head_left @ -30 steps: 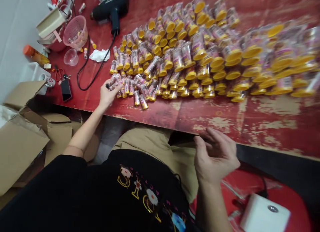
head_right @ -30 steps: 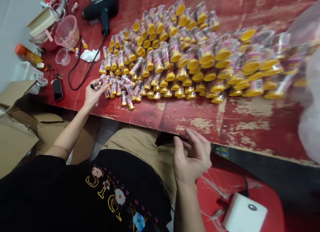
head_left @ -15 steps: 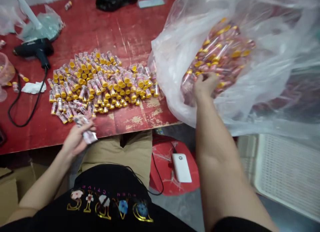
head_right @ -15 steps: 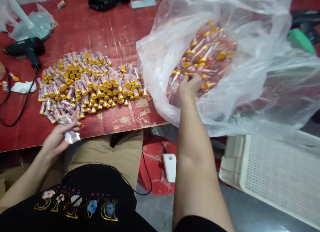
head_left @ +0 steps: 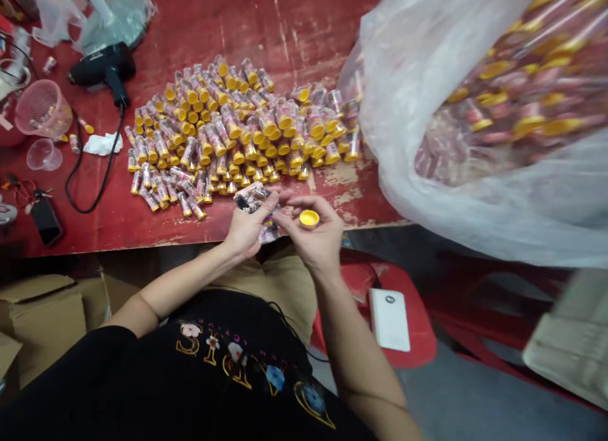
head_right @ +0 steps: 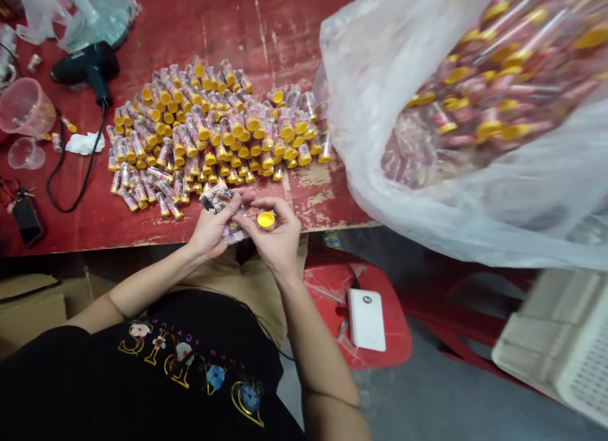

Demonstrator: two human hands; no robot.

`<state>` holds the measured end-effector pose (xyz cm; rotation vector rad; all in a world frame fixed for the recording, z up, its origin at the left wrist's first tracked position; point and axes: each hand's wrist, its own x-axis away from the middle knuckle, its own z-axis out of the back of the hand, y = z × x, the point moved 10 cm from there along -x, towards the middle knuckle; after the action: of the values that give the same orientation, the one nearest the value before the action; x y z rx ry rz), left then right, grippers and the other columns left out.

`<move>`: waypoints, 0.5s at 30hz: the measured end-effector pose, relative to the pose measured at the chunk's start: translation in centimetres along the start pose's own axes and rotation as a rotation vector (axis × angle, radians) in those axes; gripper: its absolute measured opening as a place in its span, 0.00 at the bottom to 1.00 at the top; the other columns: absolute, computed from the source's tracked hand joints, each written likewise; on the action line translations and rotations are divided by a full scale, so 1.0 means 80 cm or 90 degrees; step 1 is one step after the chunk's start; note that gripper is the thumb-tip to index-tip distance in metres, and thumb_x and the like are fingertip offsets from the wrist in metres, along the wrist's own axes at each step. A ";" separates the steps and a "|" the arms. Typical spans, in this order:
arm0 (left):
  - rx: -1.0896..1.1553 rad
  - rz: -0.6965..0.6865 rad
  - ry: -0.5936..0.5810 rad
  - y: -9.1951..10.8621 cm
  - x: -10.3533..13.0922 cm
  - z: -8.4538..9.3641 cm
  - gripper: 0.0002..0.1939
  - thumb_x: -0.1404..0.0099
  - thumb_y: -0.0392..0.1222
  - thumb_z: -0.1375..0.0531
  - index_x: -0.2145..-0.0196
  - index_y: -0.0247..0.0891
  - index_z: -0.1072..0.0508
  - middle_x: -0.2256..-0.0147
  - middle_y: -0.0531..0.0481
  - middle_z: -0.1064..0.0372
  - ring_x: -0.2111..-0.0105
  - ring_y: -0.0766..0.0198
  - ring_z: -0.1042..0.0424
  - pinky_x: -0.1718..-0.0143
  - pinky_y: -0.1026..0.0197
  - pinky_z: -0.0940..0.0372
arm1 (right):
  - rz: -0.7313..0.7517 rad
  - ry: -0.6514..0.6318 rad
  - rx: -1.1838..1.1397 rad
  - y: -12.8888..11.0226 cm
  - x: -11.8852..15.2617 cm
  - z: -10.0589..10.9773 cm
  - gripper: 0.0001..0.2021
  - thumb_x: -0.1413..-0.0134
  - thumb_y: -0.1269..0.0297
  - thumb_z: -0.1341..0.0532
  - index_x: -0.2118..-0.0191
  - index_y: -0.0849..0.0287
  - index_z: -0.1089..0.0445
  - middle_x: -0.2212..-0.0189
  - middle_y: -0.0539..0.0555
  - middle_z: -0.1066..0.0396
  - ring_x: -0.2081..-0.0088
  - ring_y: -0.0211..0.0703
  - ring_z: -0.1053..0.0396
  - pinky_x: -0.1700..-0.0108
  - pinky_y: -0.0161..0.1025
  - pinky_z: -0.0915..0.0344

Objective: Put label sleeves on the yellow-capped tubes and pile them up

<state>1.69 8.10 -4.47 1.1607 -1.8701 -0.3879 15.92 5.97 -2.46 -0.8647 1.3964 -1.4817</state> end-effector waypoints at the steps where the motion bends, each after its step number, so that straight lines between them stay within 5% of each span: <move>1: -0.010 0.003 -0.009 -0.004 0.001 0.000 0.15 0.42 0.44 0.27 0.60 0.33 0.22 0.57 0.42 0.19 0.51 0.54 0.20 0.47 0.55 0.27 | -0.019 0.000 -0.037 0.004 0.010 -0.015 0.20 0.57 0.52 0.24 0.63 0.59 0.26 0.69 0.50 0.25 0.72 0.35 0.31 0.69 0.34 0.31; 4: -0.023 0.025 -0.017 -0.008 0.007 0.008 0.20 0.44 0.49 0.25 0.61 0.32 0.21 0.58 0.42 0.19 0.55 0.56 0.20 0.52 0.57 0.26 | -0.025 -0.022 -0.077 0.003 0.017 -0.038 0.14 0.52 0.55 0.27 0.67 0.60 0.26 0.68 0.51 0.25 0.69 0.36 0.30 0.66 0.35 0.30; 8: -0.022 0.038 0.066 -0.001 0.016 0.039 0.18 0.46 0.47 0.24 0.64 0.33 0.23 0.67 0.49 0.21 0.66 0.62 0.20 0.58 0.59 0.24 | -0.004 -0.001 -0.028 -0.007 0.014 -0.029 0.13 0.44 0.55 0.32 0.70 0.60 0.27 0.73 0.51 0.28 0.71 0.36 0.31 0.66 0.35 0.32; 15: -0.046 -0.109 0.110 0.024 0.018 0.050 0.21 0.53 0.47 0.22 0.69 0.34 0.25 0.71 0.54 0.25 0.74 0.70 0.27 0.67 0.65 0.28 | -0.017 -0.020 -0.065 -0.008 0.021 -0.035 0.17 0.52 0.51 0.27 0.66 0.59 0.26 0.73 0.49 0.27 0.74 0.34 0.31 0.69 0.34 0.30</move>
<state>-2.89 7.19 -4.80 1.2680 -1.6011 -0.4331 12.62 5.38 -2.34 -0.9700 1.4516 -1.4216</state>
